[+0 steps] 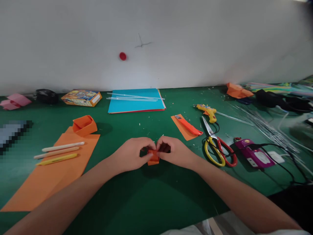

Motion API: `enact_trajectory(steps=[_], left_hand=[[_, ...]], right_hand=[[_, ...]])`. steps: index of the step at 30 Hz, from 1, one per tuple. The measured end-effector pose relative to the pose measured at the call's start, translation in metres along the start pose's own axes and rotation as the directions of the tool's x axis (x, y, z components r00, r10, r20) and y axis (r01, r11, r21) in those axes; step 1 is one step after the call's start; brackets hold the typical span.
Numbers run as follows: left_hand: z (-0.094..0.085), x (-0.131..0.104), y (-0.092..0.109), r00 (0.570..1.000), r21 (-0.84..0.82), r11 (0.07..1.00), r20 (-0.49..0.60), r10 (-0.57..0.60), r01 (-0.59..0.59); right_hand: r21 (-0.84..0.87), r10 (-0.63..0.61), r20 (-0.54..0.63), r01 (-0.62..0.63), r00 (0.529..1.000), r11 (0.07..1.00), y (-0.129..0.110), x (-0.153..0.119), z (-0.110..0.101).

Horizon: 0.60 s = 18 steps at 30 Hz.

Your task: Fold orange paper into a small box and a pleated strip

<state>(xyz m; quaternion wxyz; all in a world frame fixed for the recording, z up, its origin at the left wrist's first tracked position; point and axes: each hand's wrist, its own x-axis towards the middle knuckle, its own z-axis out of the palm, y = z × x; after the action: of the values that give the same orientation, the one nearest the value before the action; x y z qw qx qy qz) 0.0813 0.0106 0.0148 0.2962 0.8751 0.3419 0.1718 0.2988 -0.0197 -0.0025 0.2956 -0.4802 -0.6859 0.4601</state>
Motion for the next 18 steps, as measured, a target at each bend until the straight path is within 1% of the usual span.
enact_trajectory(steps=[3,6,8,10,15,18], left_hand=[[0.006,0.005,0.009,0.983,-0.041,0.983,-0.028,-0.18,0.179],[0.009,0.01,0.017,0.961,0.0,0.962,-0.045,-0.273,0.273],[0.009,0.012,0.02,0.954,0.012,0.954,-0.049,-0.297,0.298],[0.01,0.013,0.022,0.949,0.0,0.951,-0.056,-0.309,0.309],[0.013,0.014,0.021,0.94,-0.031,0.943,-0.08,-0.332,0.331],[0.009,0.015,0.02,0.935,-0.014,0.937,-0.066,-0.348,0.348]], right_hand=[[-0.064,0.031,-0.041,-0.034,0.999,0.997,-0.003,0.001,0.004],[-0.202,0.043,-0.086,-0.06,0.995,0.978,-0.005,0.003,0.008],[-0.284,0.037,-0.1,-0.064,0.994,0.957,-0.006,0.004,0.01],[-0.329,0.01,-0.096,-0.041,0.995,0.944,-0.007,0.005,0.011],[-0.392,-0.071,-0.126,0.016,0.989,0.92,-0.008,0.003,0.014],[-0.407,-0.127,-0.121,0.068,0.984,0.911,-0.004,0.002,0.015]])
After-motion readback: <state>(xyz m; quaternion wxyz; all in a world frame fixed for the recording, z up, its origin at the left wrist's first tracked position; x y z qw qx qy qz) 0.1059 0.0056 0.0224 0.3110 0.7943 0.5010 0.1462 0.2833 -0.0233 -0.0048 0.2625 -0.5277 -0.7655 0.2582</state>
